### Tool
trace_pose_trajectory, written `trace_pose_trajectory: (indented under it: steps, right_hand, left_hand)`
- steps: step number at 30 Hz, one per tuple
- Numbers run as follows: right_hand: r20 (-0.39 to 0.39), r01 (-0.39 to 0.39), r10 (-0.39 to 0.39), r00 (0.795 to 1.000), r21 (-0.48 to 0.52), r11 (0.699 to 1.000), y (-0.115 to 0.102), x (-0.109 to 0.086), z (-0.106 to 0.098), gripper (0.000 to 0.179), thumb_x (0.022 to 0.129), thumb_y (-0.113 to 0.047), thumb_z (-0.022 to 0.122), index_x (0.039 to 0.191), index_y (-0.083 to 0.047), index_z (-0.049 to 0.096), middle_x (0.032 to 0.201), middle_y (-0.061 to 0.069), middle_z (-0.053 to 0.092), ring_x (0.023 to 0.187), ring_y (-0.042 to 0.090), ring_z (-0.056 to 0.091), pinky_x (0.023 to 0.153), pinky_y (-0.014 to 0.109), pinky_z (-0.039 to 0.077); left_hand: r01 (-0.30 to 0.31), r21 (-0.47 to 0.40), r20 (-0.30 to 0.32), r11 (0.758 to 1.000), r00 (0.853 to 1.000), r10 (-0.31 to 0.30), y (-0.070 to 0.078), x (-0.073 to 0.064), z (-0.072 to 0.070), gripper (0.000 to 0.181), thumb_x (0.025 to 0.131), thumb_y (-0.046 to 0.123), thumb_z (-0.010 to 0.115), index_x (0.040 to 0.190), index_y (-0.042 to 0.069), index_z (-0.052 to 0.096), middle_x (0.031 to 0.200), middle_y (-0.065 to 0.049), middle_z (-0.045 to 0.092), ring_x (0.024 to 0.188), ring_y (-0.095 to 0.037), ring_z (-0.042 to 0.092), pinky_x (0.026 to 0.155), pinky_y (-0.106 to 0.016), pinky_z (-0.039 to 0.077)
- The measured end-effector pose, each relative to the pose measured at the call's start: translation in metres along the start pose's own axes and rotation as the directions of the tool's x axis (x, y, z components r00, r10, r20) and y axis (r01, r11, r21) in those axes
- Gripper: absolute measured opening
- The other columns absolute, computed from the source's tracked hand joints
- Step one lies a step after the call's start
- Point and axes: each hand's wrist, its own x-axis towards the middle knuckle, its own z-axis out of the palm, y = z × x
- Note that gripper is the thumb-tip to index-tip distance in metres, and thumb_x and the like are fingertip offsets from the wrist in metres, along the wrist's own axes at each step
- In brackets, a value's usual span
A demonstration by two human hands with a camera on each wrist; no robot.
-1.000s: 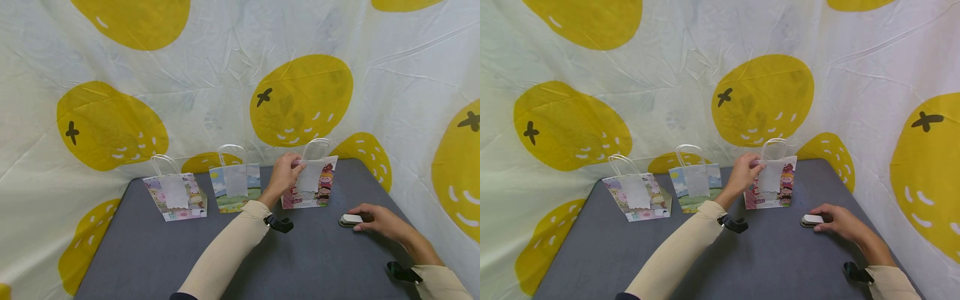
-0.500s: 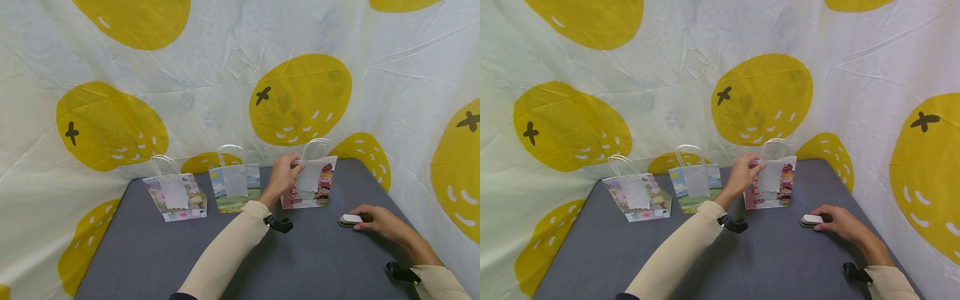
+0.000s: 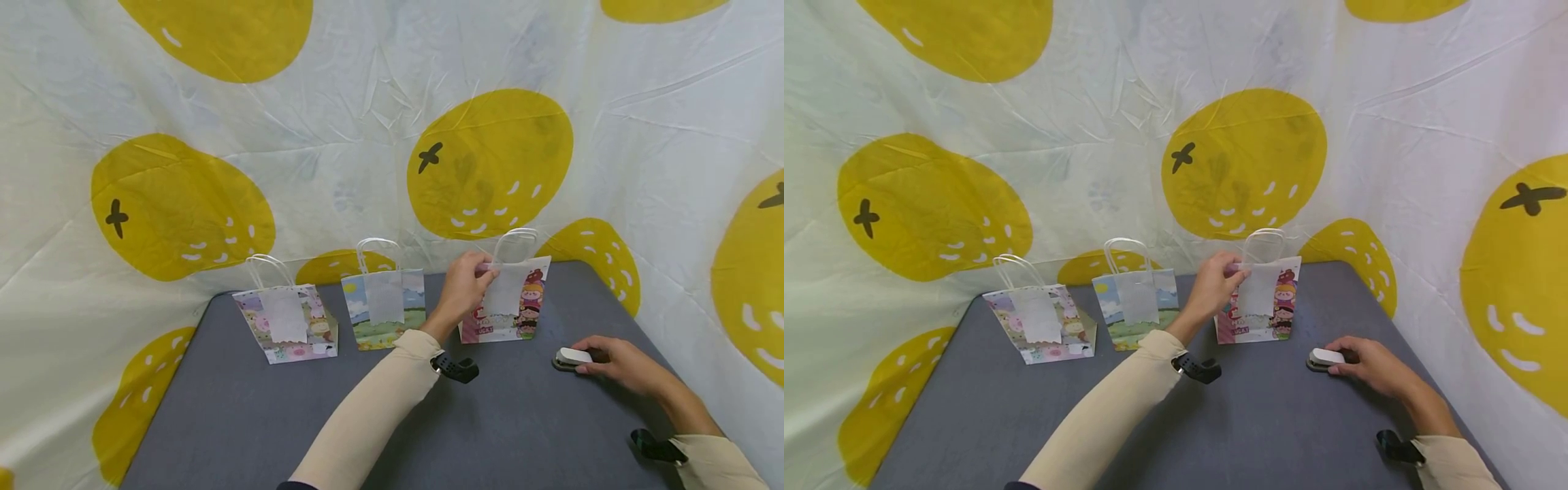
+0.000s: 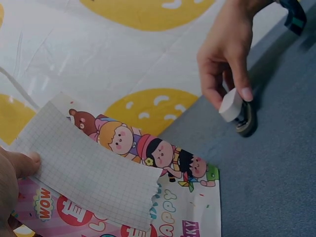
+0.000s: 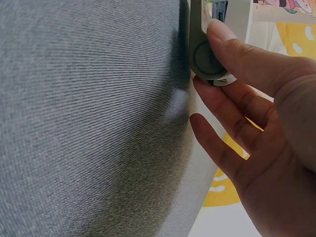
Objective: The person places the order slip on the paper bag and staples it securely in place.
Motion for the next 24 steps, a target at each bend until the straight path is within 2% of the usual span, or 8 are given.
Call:
trace_pose_trajectory:
  steps: [3,9,12,16,21,24]
  right_hand:
    - [0.011,-0.010,0.010,1.000,0.023,1.000,0.000,0.001,0.000,0.029,0.089,-0.022,0.079,0.112,-0.008,0.068,0.104,-0.001,0.068,0.088,-0.005,0.056,0.073,0.022,0.050]
    - [-0.033,0.029,-0.025,0.999,0.123,0.992,-0.003,0.003,-0.006,0.027,0.091,-0.015,0.076,0.115,-0.005,0.066,0.099,-0.001,0.065,0.080,0.004,0.057,0.067,0.023,0.048]
    - [-0.048,0.012,-0.003,0.999,0.177,0.984,-0.007,0.005,-0.012,0.030,0.093,-0.015,0.074,0.119,-0.005,0.065,0.104,-0.003,0.064,0.084,0.008,0.059,0.069,0.022,0.050]
    - [-0.066,0.004,0.017,0.998,0.306,0.952,-0.015,0.008,-0.021,0.032,0.097,-0.012,0.069,0.126,0.000,0.062,0.108,-0.010,0.066,0.089,0.011,0.065,0.074,0.022,0.055]
    - [-0.106,0.082,-0.038,0.994,0.452,0.888,-0.025,0.013,-0.032,0.031,0.100,-0.001,0.061,0.130,0.007,0.057,0.112,-0.008,0.069,0.094,0.016,0.073,0.080,0.024,0.058]
    - [-0.131,0.081,-0.025,0.991,0.443,0.893,-0.034,0.015,-0.042,0.033,0.101,-0.002,0.059,0.133,0.004,0.057,0.114,-0.005,0.069,0.097,0.014,0.072,0.082,0.022,0.056]
  left_hand:
    - [-0.001,-0.001,-0.002,1.000,1.000,0.001,-0.001,-0.001,0.000,0.013,0.095,0.016,0.073,0.106,0.008,0.075,0.105,-0.004,0.068,0.093,-0.009,0.066,0.078,-0.015,0.049]
    - [-0.007,-0.005,-0.002,1.000,1.000,0.007,-0.001,0.000,0.000,0.014,0.095,0.016,0.073,0.107,0.007,0.075,0.106,-0.006,0.069,0.094,-0.010,0.066,0.078,-0.014,0.049]
    - [0.000,-0.007,0.005,1.000,1.000,0.000,-0.001,0.000,0.000,0.014,0.096,0.016,0.072,0.107,0.007,0.075,0.106,-0.005,0.068,0.093,-0.008,0.065,0.078,-0.013,0.049]
    - [0.004,-0.003,0.012,1.000,1.000,-0.004,-0.001,0.000,0.000,0.014,0.096,0.017,0.072,0.107,0.008,0.075,0.106,-0.004,0.068,0.093,-0.007,0.064,0.077,-0.012,0.048]
    - [0.000,-0.003,0.009,1.000,1.000,0.000,-0.001,0.000,0.000,0.014,0.096,0.017,0.072,0.107,0.008,0.074,0.106,-0.004,0.068,0.094,-0.008,0.065,0.078,-0.012,0.048]
    - [-0.002,-0.014,0.006,1.000,1.000,0.002,-0.001,0.000,0.000,0.014,0.096,0.016,0.072,0.107,0.007,0.075,0.106,-0.004,0.068,0.095,-0.009,0.066,0.079,-0.014,0.049]
